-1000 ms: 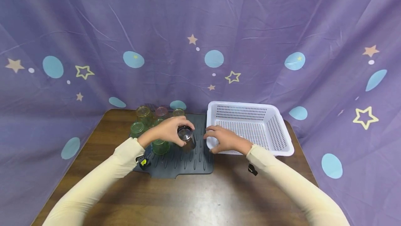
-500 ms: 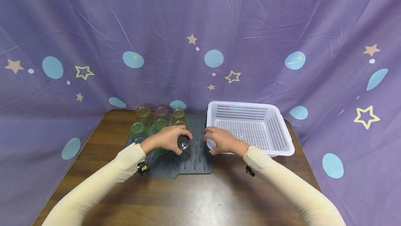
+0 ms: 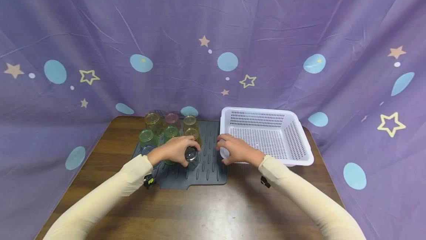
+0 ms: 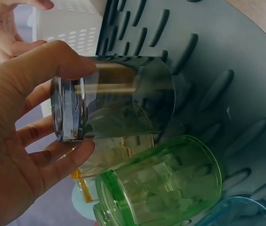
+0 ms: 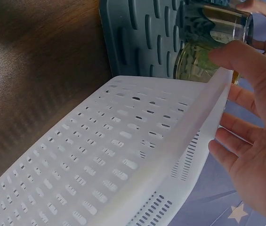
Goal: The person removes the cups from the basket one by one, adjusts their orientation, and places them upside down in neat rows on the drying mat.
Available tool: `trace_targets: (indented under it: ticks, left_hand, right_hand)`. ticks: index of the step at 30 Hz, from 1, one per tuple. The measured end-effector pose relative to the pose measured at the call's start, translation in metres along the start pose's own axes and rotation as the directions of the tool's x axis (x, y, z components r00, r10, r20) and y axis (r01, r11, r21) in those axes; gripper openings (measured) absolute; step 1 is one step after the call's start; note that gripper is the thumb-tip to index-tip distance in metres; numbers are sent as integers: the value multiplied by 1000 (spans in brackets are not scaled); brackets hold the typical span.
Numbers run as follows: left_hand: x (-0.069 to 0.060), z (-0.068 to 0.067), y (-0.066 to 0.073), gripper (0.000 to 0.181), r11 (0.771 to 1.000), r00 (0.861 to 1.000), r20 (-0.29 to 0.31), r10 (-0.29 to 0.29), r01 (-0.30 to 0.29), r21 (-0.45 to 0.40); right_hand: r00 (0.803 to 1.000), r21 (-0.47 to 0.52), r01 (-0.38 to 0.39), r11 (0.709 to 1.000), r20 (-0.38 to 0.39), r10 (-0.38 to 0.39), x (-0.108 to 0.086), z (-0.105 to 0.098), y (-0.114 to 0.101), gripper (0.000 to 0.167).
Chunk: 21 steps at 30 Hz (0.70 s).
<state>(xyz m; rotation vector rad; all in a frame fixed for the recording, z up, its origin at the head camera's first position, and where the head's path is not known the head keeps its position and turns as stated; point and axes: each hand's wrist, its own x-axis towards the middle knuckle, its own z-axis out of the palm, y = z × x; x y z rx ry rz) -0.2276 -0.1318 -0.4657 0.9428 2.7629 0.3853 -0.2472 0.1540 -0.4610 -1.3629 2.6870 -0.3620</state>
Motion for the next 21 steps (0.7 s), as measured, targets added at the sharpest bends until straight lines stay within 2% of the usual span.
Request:
trace_targets:
  ticks: [10,21]
  left_hand:
    - [-3,6,-6,66,1000,1000,-11,-21,21,-11]
    - [-4,9,-8,69,996,998,17,-54,55,-72]
  right_hand:
    - [1000,21,5,1000,-7,-5,-1,-1,-4,42]
    - [1000,-5,9,1000,-7,-9,-1,4,-3,43]
